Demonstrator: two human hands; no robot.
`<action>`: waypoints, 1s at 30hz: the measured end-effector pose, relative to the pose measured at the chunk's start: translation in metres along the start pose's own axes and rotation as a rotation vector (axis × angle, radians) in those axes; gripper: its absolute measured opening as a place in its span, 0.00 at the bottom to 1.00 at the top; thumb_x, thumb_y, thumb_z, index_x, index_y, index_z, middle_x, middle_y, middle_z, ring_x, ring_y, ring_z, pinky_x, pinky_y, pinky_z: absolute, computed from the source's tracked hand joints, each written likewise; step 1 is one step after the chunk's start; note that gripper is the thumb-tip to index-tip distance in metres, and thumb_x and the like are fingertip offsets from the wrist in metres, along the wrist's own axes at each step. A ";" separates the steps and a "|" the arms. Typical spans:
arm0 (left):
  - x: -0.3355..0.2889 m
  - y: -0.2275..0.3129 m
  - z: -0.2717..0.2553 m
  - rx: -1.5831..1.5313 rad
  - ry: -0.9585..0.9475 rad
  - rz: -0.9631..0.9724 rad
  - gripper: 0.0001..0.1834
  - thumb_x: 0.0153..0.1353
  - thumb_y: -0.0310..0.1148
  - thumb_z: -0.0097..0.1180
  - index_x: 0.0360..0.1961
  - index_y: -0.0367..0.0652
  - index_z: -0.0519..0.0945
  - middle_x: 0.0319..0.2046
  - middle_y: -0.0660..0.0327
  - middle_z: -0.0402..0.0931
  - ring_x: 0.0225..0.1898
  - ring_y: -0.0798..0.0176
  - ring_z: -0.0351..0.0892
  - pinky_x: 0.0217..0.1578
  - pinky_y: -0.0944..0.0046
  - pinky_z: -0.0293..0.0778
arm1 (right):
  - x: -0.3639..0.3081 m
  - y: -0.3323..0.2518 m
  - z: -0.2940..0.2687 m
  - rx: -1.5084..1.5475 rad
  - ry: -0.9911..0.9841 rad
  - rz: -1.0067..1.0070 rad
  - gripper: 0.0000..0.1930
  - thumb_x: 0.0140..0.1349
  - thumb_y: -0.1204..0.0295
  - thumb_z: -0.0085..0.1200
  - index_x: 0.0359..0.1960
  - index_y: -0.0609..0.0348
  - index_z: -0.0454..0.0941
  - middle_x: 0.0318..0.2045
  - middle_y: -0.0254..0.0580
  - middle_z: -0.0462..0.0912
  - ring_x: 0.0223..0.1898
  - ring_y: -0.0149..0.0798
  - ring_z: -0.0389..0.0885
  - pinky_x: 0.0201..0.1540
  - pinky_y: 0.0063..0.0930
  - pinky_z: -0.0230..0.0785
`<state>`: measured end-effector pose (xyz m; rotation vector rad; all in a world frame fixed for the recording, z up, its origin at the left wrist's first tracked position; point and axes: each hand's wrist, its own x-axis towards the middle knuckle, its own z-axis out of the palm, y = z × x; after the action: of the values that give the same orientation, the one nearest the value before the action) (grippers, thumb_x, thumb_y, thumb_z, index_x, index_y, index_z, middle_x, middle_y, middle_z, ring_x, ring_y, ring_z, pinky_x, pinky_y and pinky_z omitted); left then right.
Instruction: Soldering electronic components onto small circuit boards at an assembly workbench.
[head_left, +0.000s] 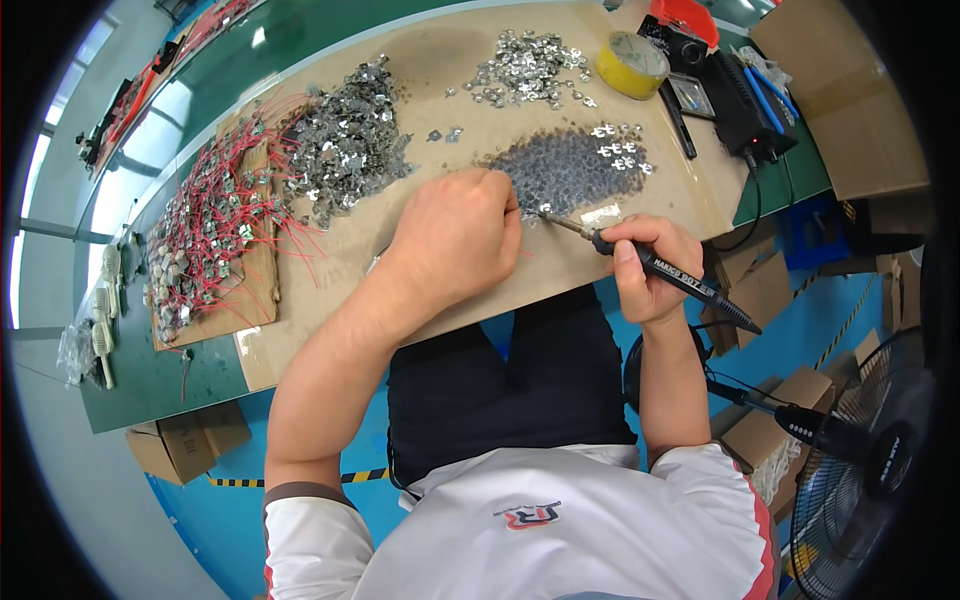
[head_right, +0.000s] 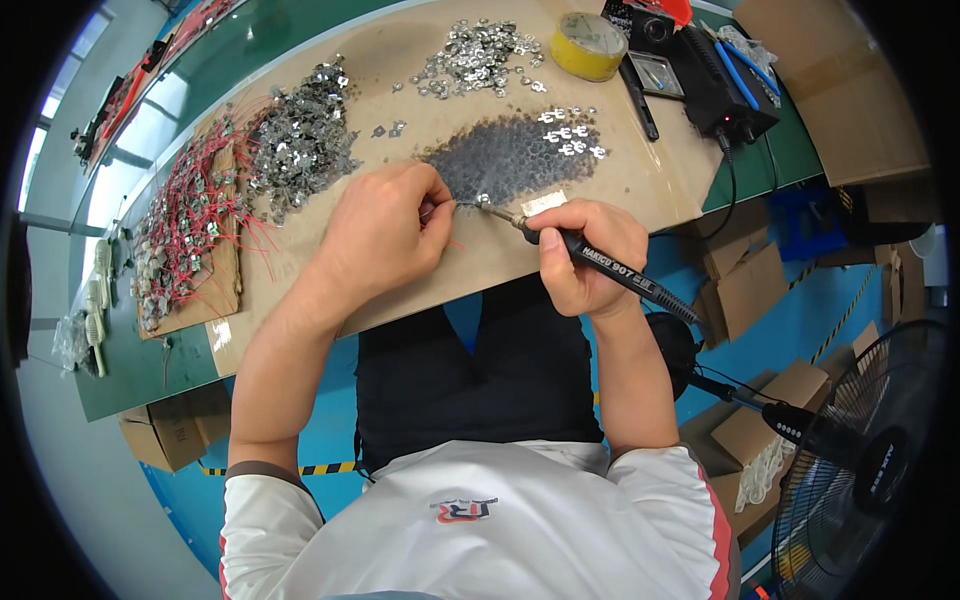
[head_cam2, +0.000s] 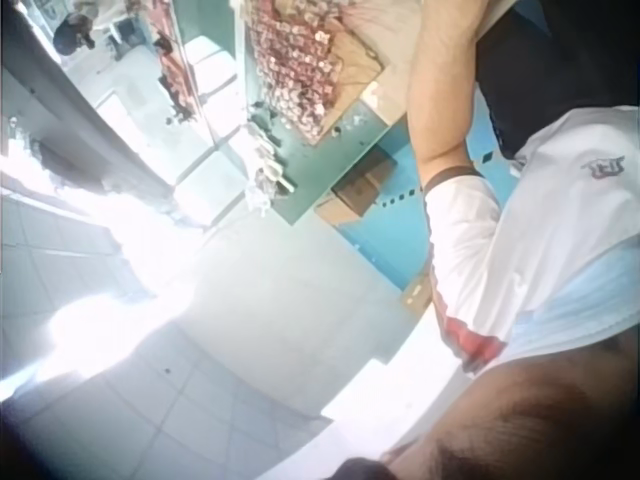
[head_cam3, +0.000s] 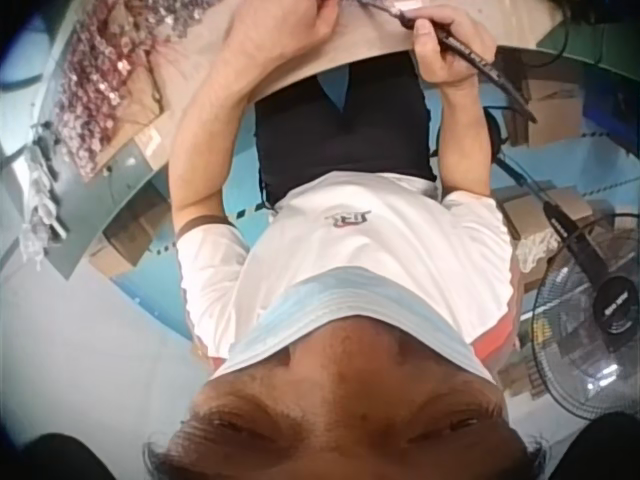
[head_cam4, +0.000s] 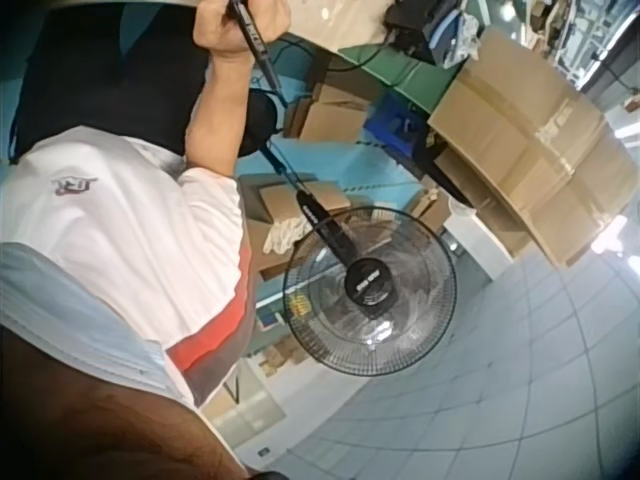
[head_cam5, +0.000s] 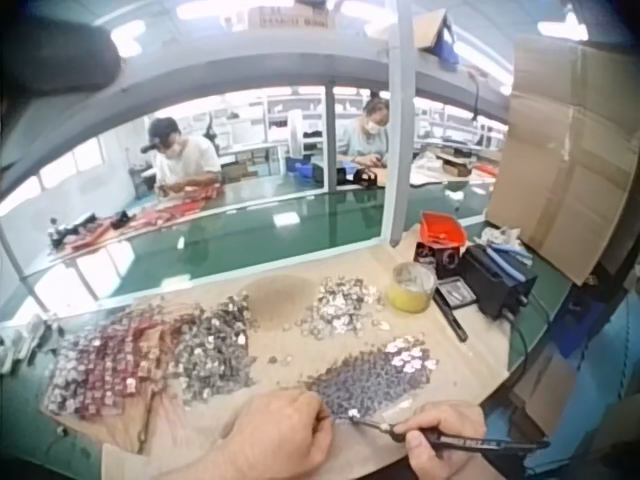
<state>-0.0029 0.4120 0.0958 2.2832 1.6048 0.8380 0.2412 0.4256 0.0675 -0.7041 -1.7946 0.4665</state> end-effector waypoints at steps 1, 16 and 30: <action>0.000 0.000 0.001 -0.001 -0.001 0.001 0.04 0.57 0.26 0.64 0.29 0.37 0.82 0.28 0.51 0.82 0.31 0.46 0.85 0.34 0.50 0.79 | 0.000 0.001 0.000 -0.002 0.001 0.001 0.04 0.55 0.78 0.59 0.31 0.62 0.85 0.23 0.41 0.85 0.20 0.36 0.80 0.26 0.26 0.72; 0.000 0.005 -0.011 -0.358 0.002 -0.074 0.07 0.63 0.24 0.61 0.41 0.35 0.83 0.30 0.53 0.83 0.32 0.54 0.86 0.36 0.58 0.81 | -0.004 0.004 0.001 -0.009 0.003 0.018 0.04 0.55 0.78 0.60 0.31 0.62 0.85 0.23 0.39 0.84 0.19 0.35 0.79 0.25 0.26 0.71; -0.001 0.001 -0.006 -0.186 0.032 -0.039 0.03 0.58 0.26 0.66 0.32 0.38 0.87 0.32 0.50 0.84 0.36 0.41 0.84 0.39 0.47 0.80 | -0.011 0.002 0.002 0.061 0.121 0.153 0.04 0.60 0.78 0.58 0.33 0.63 0.85 0.21 0.35 0.82 0.20 0.27 0.77 0.24 0.21 0.66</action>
<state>-0.0059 0.4100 0.1003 2.1147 1.5104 0.9744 0.2425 0.4194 0.0578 -0.8136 -1.6140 0.5664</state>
